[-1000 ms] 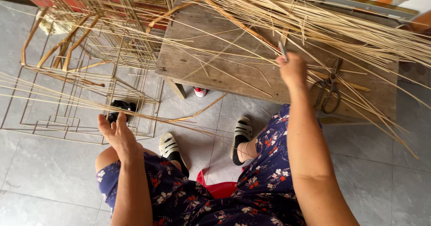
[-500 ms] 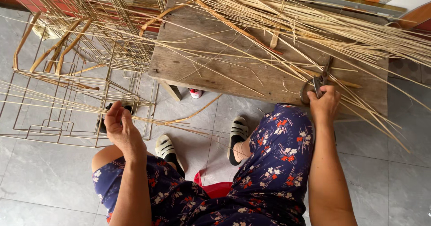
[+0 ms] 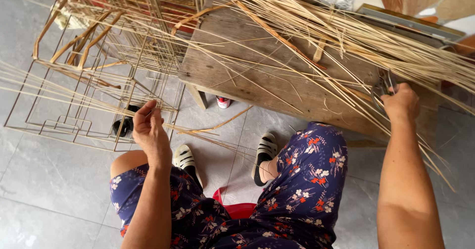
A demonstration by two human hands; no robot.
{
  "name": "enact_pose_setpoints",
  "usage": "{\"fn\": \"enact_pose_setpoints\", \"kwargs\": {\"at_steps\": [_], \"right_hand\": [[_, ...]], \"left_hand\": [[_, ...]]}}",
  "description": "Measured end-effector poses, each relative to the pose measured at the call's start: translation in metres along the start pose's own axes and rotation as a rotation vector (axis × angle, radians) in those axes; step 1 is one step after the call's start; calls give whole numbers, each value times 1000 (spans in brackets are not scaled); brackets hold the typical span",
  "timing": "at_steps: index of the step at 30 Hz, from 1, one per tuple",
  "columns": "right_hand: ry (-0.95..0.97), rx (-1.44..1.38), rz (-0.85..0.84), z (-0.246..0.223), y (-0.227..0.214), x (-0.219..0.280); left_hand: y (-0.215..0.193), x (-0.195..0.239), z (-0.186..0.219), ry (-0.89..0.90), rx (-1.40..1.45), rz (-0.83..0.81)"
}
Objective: The person sits on the floor and uses a knife to split and shape thin bamboo strips. They then weave these strips into a wire basket frame, securing them by hand.
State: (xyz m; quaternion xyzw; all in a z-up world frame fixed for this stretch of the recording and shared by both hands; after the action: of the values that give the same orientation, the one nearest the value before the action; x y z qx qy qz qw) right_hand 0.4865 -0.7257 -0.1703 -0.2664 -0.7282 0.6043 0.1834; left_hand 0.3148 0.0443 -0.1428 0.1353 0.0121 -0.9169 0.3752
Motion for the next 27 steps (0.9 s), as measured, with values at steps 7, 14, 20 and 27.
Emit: {"fn": "enact_pose_setpoints", "kwargs": {"at_steps": [7,14,20,27], "right_hand": [[-497,-107,75,-142,29,80],[-453,7,-92,-186,38,117],[-331,-91,-163,-168,13,96],[-352,-508,-123,-161,-39,60]], "left_hand": [[4,0,-12,-52,-15,-8],[5,1,-14,-72,62,-10],[6,2,-18,-127,-80,-76],[35,10,-21,-98,-202,-261]]}}
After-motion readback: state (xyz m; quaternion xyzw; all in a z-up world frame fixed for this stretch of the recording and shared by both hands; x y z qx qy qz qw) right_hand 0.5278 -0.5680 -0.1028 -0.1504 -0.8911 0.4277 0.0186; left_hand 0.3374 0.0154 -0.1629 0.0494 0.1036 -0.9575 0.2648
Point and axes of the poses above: each hand's wrist, its own x-axis away from the middle knuckle, its own y-axis out of the palm, z = x × y, the point moved 9 cm from there along -x, towards the middle knuckle, and after that the axes turned 11 degrees about y, right-handed, at the moved point
